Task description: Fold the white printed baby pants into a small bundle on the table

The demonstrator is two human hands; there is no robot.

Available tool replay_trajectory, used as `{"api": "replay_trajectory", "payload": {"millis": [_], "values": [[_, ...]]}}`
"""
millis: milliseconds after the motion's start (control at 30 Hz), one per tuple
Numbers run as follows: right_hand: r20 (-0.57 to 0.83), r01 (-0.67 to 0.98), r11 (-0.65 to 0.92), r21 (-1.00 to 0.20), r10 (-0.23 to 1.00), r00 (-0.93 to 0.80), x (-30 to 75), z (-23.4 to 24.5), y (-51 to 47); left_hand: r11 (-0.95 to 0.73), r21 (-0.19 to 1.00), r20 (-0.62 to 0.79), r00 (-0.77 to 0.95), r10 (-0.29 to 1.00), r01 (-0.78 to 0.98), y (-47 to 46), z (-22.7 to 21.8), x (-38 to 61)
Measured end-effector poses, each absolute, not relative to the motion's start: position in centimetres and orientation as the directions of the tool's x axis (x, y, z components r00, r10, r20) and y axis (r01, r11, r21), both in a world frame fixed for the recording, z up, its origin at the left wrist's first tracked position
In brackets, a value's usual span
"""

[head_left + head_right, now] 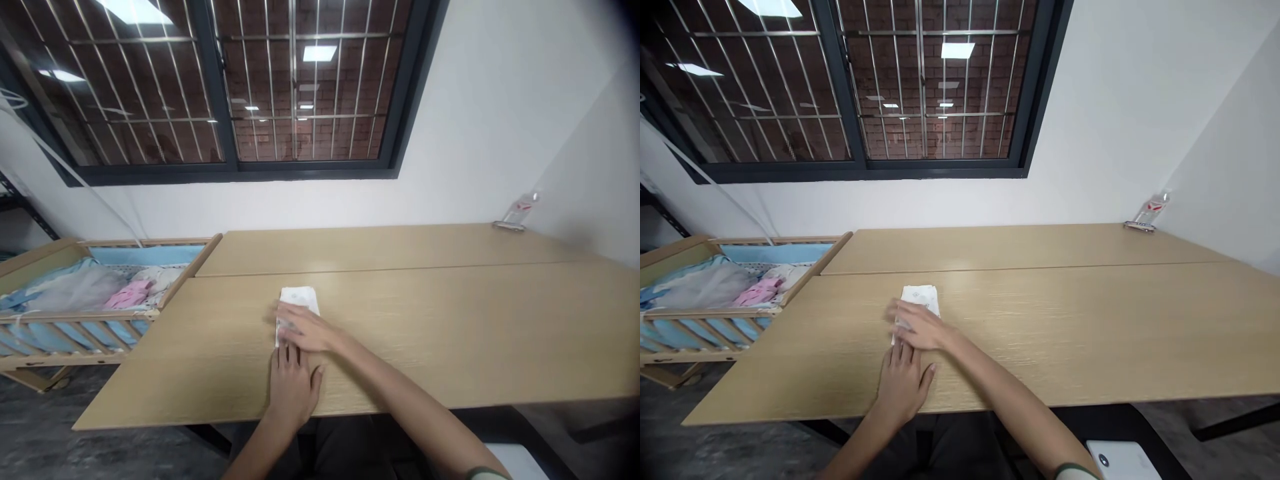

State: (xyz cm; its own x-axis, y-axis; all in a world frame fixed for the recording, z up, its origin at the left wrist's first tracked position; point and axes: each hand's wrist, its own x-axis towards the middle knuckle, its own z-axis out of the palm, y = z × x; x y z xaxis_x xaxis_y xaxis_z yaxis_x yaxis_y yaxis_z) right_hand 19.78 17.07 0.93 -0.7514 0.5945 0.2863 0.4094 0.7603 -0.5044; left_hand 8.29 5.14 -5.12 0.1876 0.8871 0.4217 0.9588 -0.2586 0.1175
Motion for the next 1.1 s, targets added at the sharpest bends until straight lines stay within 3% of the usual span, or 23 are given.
{"api": "replay_trajectory", "payload": {"millis": [100,267,400,567,800,1100], "values": [[0.116,0.388,0.753,-0.531,0.518,-0.847,18.9,0.5,15.6,-0.271,0.106,0.44,0.2,0.876,0.957,5.1,-5.7,8.3],[-0.043,0.509,0.708,-0.49,0.563,-0.825,19.3,-1.3,17.4,-0.277,0.15,0.436,0.188,0.88,0.949,5.2,-5.3,7.9],[-0.024,0.557,0.721,-0.412,0.603,-0.797,19.9,-1.8,20.6,-0.261,0.202,0.399,0.164,0.902,0.944,5.3,-5.2,7.8],[0.016,0.592,0.718,-0.366,0.641,-0.767,20.6,-2.2,24.2,-0.265,0.159,0.383,0.188,0.904,0.951,5.6,-5.3,7.6],[0.072,0.585,0.717,-0.379,0.653,-0.754,21.0,-2.9,27.0,-0.284,0.208,0.405,0.182,0.896,0.936,5.8,-5.3,7.4],[0.083,0.62,0.695,-0.365,0.688,-0.721,21.0,-3.4,28.2,-0.284,0.179,0.422,0.187,0.887,0.942,6.0,-5.3,7.4]]}}
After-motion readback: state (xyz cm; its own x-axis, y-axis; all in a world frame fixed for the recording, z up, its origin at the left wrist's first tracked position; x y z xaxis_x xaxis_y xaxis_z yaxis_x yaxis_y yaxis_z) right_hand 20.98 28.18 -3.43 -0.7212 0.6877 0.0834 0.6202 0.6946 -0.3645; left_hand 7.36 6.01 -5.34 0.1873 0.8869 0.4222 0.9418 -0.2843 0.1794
